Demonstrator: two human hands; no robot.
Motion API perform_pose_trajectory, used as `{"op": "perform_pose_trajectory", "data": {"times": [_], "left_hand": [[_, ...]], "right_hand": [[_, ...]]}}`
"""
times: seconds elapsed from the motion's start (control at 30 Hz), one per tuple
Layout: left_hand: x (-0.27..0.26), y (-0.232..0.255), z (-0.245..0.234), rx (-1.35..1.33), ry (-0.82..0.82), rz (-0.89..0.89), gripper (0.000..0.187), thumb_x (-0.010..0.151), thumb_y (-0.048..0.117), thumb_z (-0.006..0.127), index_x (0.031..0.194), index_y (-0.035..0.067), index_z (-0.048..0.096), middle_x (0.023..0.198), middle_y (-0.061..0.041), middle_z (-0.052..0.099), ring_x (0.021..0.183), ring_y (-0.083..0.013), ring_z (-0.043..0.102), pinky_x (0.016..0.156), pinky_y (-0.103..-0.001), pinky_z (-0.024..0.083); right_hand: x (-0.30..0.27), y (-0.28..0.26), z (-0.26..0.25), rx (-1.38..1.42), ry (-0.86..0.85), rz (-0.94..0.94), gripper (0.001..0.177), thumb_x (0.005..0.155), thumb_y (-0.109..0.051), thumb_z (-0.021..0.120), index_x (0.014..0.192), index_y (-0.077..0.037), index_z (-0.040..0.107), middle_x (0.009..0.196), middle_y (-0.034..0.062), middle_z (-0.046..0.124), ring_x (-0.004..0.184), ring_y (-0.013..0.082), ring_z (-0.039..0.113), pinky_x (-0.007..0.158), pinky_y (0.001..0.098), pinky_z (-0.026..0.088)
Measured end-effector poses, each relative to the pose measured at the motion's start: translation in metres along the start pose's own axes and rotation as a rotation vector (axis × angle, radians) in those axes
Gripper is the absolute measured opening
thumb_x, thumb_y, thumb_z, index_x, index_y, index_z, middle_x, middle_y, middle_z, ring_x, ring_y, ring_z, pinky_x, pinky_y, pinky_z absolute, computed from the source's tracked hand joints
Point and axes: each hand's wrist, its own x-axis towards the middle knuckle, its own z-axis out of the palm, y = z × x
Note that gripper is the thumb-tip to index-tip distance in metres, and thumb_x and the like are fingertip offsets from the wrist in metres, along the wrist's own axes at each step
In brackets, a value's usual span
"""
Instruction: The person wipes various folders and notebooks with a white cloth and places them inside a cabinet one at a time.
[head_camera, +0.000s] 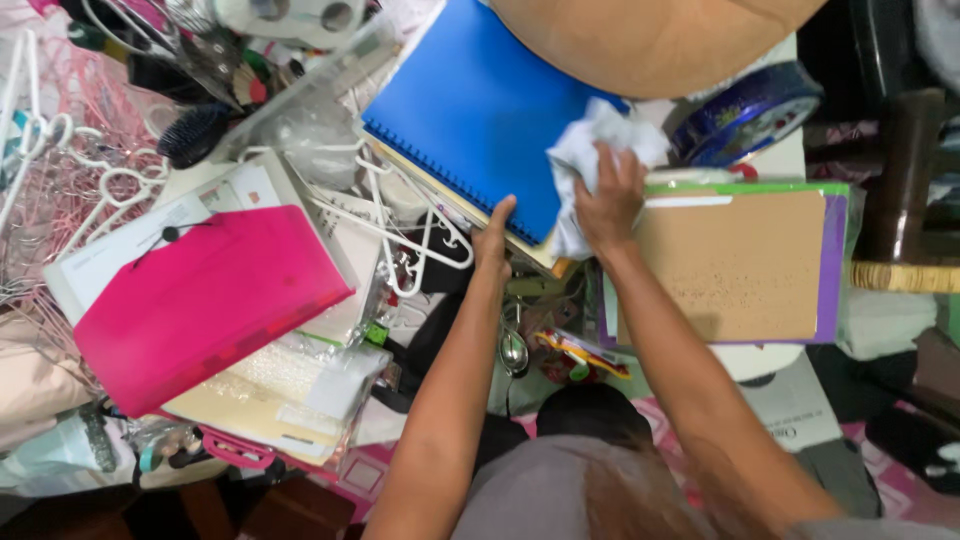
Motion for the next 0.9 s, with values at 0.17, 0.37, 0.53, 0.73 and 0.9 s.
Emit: {"op": "perform_pose_trajectory", "data": {"times": [0.17,0.37,0.53,0.73,0.9], "left_hand": [[-0.014,0.009,0.016,0.000,0.035,0.076,0.066,0.072,0.019,0.086,0.129,0.000,0.059,0.115,-0.013,0.068,0.099,-0.0269,0.068,0.087,-0.041,0.058],[-0.041,0.063,0.020,0.074,0.091,-0.169,0.053,0.066,0.026,0.080,0.110,0.003,0.064,0.093,-0.010,0.069,0.078,-0.0246,0.070,0.067,-0.042,0.060],[-0.037,0.079,-0.001,0.289,0.050,-0.141,0.053,0.073,0.032,0.082,0.110,-0.002,0.065,0.092,-0.010,0.066,0.077,-0.0256,0.067,0.064,-0.039,0.056],[-0.066,0.106,-0.063,0.179,-0.084,-0.177,0.053,0.073,0.024,0.077,0.118,0.002,0.060,0.097,-0.011,0.069,0.084,-0.0244,0.072,0.074,-0.039,0.063],[-0.090,0.116,-0.140,0.282,-0.082,-0.198,0.056,0.074,0.017,0.076,0.126,0.006,0.058,0.102,-0.008,0.068,0.093,-0.0236,0.070,0.078,-0.039,0.062]], "right_hand": [[-0.103,-0.033,-0.040,0.174,-0.136,-0.101,0.057,0.086,-0.028,0.080,0.133,-0.005,0.058,0.111,0.0179,0.058,0.104,0.0388,0.061,0.091,0.0512,0.050],[-0.112,-0.005,-0.023,0.394,0.179,0.150,0.045,0.093,-0.022,0.074,0.129,-0.005,0.052,0.116,0.0240,0.060,0.110,0.0433,0.061,0.095,0.0515,0.049],[-0.077,0.030,0.014,0.382,0.303,0.323,0.052,0.087,-0.013,0.070,0.136,-0.001,0.056,0.123,0.0268,0.061,0.116,0.0471,0.060,0.099,0.0531,0.048],[-0.053,0.079,-0.067,0.240,0.249,0.175,0.057,0.076,-0.006,0.085,0.130,-0.007,0.065,0.123,0.0156,0.064,0.115,0.0377,0.063,0.100,0.0472,0.051],[-0.067,0.096,-0.107,0.019,0.215,0.151,0.059,0.075,-0.004,0.087,0.130,-0.012,0.068,0.118,0.0134,0.060,0.113,0.0355,0.063,0.093,0.0459,0.053]]}}
